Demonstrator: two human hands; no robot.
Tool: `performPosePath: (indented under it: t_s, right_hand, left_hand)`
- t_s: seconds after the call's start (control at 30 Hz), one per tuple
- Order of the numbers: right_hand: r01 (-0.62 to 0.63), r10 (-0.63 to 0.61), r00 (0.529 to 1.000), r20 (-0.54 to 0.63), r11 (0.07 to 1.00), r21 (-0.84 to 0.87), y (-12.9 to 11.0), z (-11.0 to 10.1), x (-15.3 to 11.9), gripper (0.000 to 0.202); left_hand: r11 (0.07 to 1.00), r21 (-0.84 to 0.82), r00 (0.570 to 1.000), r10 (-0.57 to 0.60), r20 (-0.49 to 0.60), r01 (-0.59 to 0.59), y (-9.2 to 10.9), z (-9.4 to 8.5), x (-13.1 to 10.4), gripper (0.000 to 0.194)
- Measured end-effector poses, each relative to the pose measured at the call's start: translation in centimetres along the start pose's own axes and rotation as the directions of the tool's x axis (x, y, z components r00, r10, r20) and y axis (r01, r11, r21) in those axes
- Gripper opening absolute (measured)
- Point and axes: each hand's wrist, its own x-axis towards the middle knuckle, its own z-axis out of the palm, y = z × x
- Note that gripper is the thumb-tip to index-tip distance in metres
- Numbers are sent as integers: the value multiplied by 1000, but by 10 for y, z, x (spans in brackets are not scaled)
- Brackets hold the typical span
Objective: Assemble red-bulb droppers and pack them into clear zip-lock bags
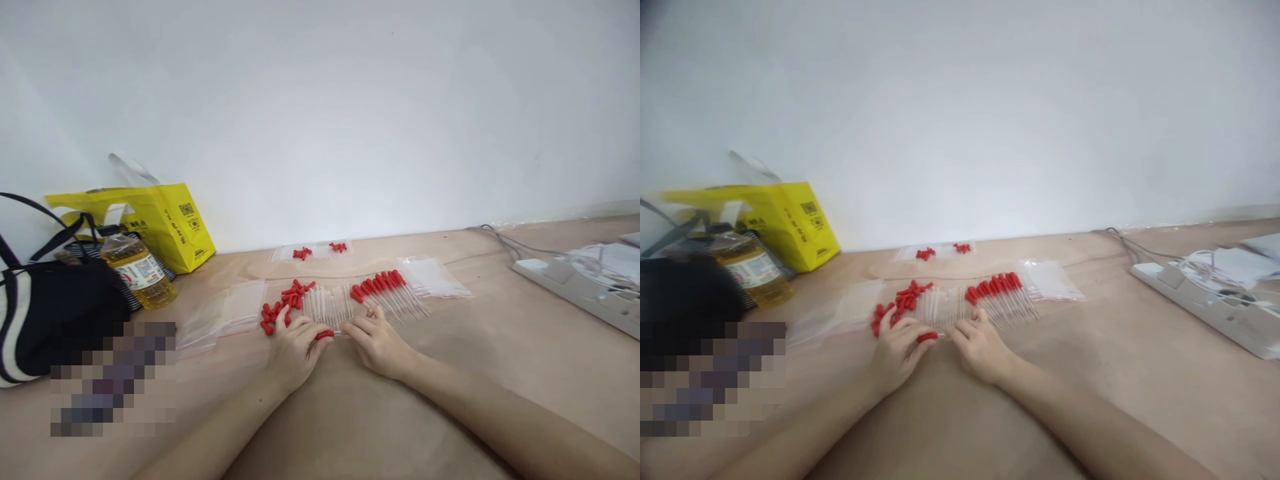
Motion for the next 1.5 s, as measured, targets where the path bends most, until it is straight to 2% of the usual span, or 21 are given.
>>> performPosePath:
  t_s: [0.23, 0.57, 0.73, 0.83, 0.97, 1.03, 1.07, 1.13, 1.2, 1.27, 1.5]
  right_hand:
    - [-38, 37, 999, 8, 999, 21, -4, 5, -3, 21]
    - [-25, 24, 1000, 3, 996, 86, -3, 4, -3, 22]
    - [-20, 12, 997, 76, 994, 110, -1, -1, 2, 18]
    - [-27, 21, 994, 107, 998, 49, -1, -7, 3, 17]
    - [-110, 111, 980, 165, 994, -16, 6, -11, 1, 18]
    - [-267, 264, 940, 217, 963, -14, 17, -11, 1, 20]
    - [-371, 365, 900, 237, 928, -20, 25, -11, 1, 20]
    - [-556, 548, 793, 267, 830, -49, 40, -10, 4, 21]
    - [-660, 656, 696, 292, 744, -99, 53, -9, 7, 21]
    - [-697, 702, 638, 316, 701, -150, 61, -8, 10, 20]
    - [-714, 742, 556, 375, 657, -242, 61, -6, 12, 22]
  left_hand:
    - [999, -38, 1000, -22, 23, 23, 6, 0, -1, 14]
    - [994, -103, 995, -25, 98, 35, 4, 1, -3, 13]
    - [997, -73, 993, -28, 116, 37, 0, -2, -1, 11]
    - [999, -51, 992, 0, 127, 6, -1, -3, 0, 12]
    - [999, 23, 996, -26, 86, 24, -6, -2, -1, 15]
    - [993, 80, 995, -95, 38, 92, -10, -1, -2, 28]
    - [986, 105, 991, -133, 17, 131, -12, 0, -2, 33]
    - [971, 140, 981, -195, -4, 193, -16, 1, -2, 36]
    - [961, 160, 974, -225, -10, 224, -18, 1, -2, 34]
    - [959, 169, 973, -229, -7, 227, -18, 1, -2, 31]
    - [959, 179, 975, -224, 1, 220, -16, 0, -2, 23]
